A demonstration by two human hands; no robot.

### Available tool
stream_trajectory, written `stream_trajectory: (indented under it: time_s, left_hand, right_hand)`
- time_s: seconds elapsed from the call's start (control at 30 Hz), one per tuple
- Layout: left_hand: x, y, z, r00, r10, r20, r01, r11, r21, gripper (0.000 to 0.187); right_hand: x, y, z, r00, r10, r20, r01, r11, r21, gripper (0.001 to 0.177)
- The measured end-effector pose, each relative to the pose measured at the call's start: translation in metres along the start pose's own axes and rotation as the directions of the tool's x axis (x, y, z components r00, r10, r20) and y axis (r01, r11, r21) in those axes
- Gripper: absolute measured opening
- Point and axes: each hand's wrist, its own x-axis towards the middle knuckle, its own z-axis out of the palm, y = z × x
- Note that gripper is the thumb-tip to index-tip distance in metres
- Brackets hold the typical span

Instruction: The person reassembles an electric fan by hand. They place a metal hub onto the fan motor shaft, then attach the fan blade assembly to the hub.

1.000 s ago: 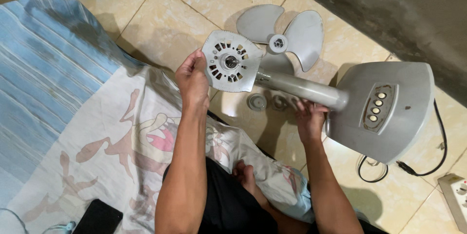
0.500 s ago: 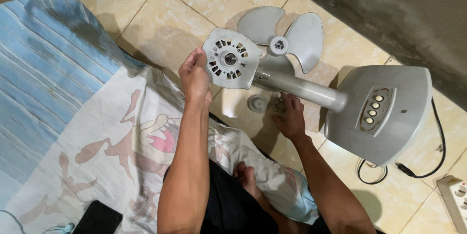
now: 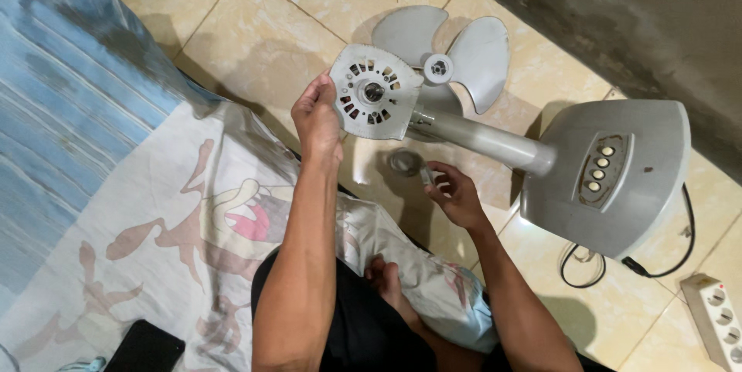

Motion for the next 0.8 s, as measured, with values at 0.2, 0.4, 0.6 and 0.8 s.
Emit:
stream_trajectory:
  time_s: [0.2,0.4,0.6,0.8]
  left_hand:
    - [-0.006,0.004,0.006,1.000,0.005,0.006,-0.005,1.000,0.017,0.028]
    - [-0.012,0.005,0.001,1.000,-0.014,0.002,0.014,1.000,0.023,0.029]
    - [-0.019,0.009,-0.003,1.000,0.003,-0.026,-0.002,0.999,0.039,0.028]
    - [-0.028,0.024,-0.010,0.997,0.039,-0.061,-0.036,0.998,0.050,0.028]
  right_hand:
    - [0.002,-0.045,-0.006,0.965,-0.166,0.202,0.049,0.874,0.484,0.056]
    - [0.005,-0.102,0.011,0.906,-0.322,0.273,-0.062,0.539,0.840,0.075]
    - [0.016,-0.142,0.034,0.901,-0.395,0.176,-0.020,0.369,0.929,0.064]
    - [0.018,-0.177,0.052,0.890,-0.439,0.123,-0.011,0.249,0.968,0.065]
